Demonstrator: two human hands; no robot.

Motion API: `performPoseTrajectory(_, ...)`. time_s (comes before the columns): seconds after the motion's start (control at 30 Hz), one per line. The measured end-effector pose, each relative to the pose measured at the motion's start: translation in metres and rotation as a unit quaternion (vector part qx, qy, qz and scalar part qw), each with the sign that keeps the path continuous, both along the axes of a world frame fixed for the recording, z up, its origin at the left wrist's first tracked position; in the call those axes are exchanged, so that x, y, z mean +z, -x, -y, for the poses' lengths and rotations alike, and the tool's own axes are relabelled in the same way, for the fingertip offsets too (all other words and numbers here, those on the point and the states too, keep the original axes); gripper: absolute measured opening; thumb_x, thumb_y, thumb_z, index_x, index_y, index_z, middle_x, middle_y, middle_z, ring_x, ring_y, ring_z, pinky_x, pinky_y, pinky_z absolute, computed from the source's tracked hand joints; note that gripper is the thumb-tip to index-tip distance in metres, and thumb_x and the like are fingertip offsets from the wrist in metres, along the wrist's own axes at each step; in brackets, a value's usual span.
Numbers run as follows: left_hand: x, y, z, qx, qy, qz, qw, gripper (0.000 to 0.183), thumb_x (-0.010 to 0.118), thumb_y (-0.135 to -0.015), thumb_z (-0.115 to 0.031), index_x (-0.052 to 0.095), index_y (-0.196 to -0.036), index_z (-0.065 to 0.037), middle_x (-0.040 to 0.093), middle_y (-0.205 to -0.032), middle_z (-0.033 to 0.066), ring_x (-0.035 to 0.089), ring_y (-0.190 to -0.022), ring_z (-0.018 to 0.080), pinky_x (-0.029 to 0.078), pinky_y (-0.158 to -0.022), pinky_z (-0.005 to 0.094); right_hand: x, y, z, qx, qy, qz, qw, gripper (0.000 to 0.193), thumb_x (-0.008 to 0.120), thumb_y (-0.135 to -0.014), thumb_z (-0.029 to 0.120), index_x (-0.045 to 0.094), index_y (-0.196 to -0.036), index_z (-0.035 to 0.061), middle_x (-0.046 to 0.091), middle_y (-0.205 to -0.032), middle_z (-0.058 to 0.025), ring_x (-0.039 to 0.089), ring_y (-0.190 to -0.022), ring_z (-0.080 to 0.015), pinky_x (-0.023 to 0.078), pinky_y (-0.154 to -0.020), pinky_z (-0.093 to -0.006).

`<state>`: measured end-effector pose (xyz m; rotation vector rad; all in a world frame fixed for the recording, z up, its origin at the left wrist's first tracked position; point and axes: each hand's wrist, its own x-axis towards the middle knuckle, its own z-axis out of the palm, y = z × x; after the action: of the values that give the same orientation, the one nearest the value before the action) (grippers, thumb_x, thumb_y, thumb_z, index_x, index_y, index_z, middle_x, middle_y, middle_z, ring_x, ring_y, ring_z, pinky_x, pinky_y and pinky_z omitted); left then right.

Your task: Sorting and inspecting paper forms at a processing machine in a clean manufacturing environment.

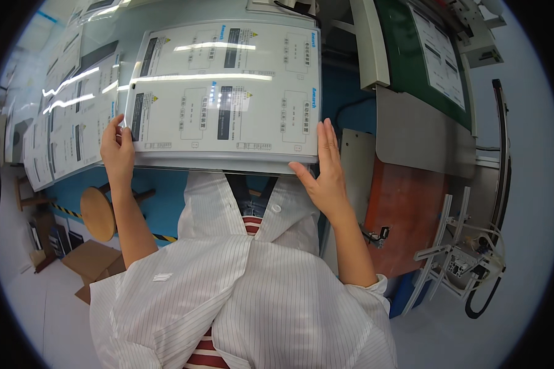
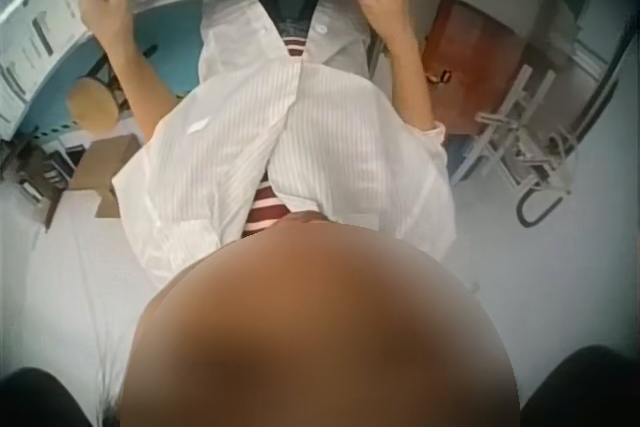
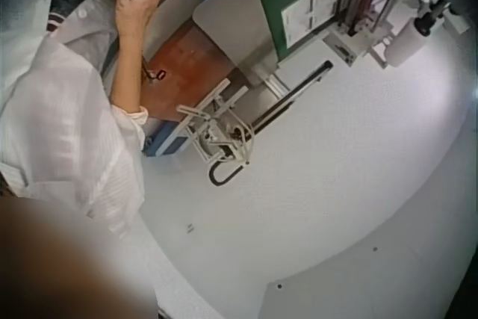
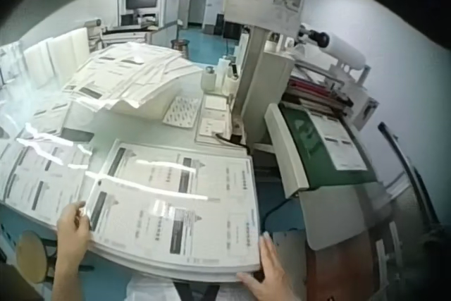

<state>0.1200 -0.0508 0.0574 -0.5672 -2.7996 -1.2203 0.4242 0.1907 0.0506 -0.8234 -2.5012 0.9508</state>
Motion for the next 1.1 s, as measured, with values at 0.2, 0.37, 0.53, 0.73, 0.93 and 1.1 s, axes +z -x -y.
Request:
performPoseTrajectory(0.2, -0.008, 0.004, -0.001, -0.016, 0.056, -0.058, 0.997, 0.03, 0.049, -0.092, -0.007, 0.058, -0.119, 0.002, 0.056, -0.095, 0.0141, 0.056, -0.079, 0.0229, 0.047, -0.075, 0.0346, -0.015, -0.004, 0.014, -0.059, 0.069, -0.044, 0.995, 0.075, 0.069, -0.086, 0.02, 0.029, -0.147, 0.0028, 0.047, -0.139, -0.0239, 0.047, -0.128, -0.0334, 0.036, -0.106, -0.0384)
performPoseTrajectory(0.37, -0.006, 0.0, -0.002, -0.012, 0.12, -0.088, 0.989, 0.03, 0.047, -0.093, -0.009, 0.058, -0.119, 0.002, 0.054, -0.102, 0.017, 0.058, -0.085, 0.0279, 0.048, -0.078, 0.0378, -0.02, -0.002, 0.02, -0.085, 0.007, -0.051, 0.995, 0.07, 0.07, -0.086, 0.022, 0.036, -0.144, 0.0013, 0.049, -0.136, -0.0254, 0.05, -0.126, -0.0342, 0.04, -0.103, -0.0394)
performPoseTrajectory(0.53, 0.0, -0.009, -0.005, -0.014, 0.188, -0.156, 0.97, 0.031, 0.046, -0.092, -0.01, 0.057, -0.118, 0.003, 0.054, -0.11, 0.0203, 0.055, -0.101, 0.0341, 0.045, -0.088, 0.0416, 0.0, -0.008, 0.007, -0.04, -0.049, -0.008, 0.998, 0.06, 0.072, -0.083, 0.021, 0.049, -0.135, 0.0002, 0.049, -0.138, -0.0213, 0.045, -0.13, -0.0349, 0.036, -0.106, -0.0399)
performPoseTrajectory(0.73, -0.012, 0.0, -0.007, -0.015, 0.159, -0.154, 0.975, 0.032, 0.049, -0.09, -0.01, 0.056, -0.119, 0.003, 0.052, -0.123, 0.0218, 0.049, -0.115, 0.0387, 0.039, -0.099, 0.0428, 0.016, -0.035, -0.089, -0.133, -0.153, -0.06, 0.977, 0.033, 0.06, -0.091, 0.019, 0.061, -0.121, 0.0026, 0.051, -0.136, -0.0159, 0.047, -0.126, -0.0315, 0.036, -0.106, -0.0394)
performPoseTrajectory(0.93, -0.049, 0.034, -0.003, -0.039, 0.089, -0.172, 0.98, 0.035, 0.053, -0.096, -0.022, 0.058, -0.116, 0.005, 0.057, -0.112, 0.0214, 0.058, -0.095, 0.032, 0.046, -0.084, 0.0376, -0.04, -0.101, -0.195, -0.323, -0.292, 0.114, 0.893, 0.049, 0.053, -0.095, 0.032, 0.047, -0.135, 0.004, 0.03, -0.15, -0.0225, 0.027, -0.139, -0.0389, 0.027, -0.111, -0.0473)
performPoseTrajectory(1.1, -0.059, 0.038, 0.003, -0.011, 0.066, -0.204, 0.977, 0.035, 0.052, -0.097, -0.022, 0.058, -0.116, 0.007, 0.06, -0.108, 0.0215, 0.057, -0.098, 0.0327, 0.045, -0.086, 0.0378, -0.056, -0.123, -0.245, -0.422, -0.284, 0.185, 0.841, 0.058, 0.042, -0.098, 0.041, 0.036, -0.142, 0.004, 0.025, -0.152, -0.0235, 0.018, -0.142, -0.0404, 0.017, -0.112, -0.0563)
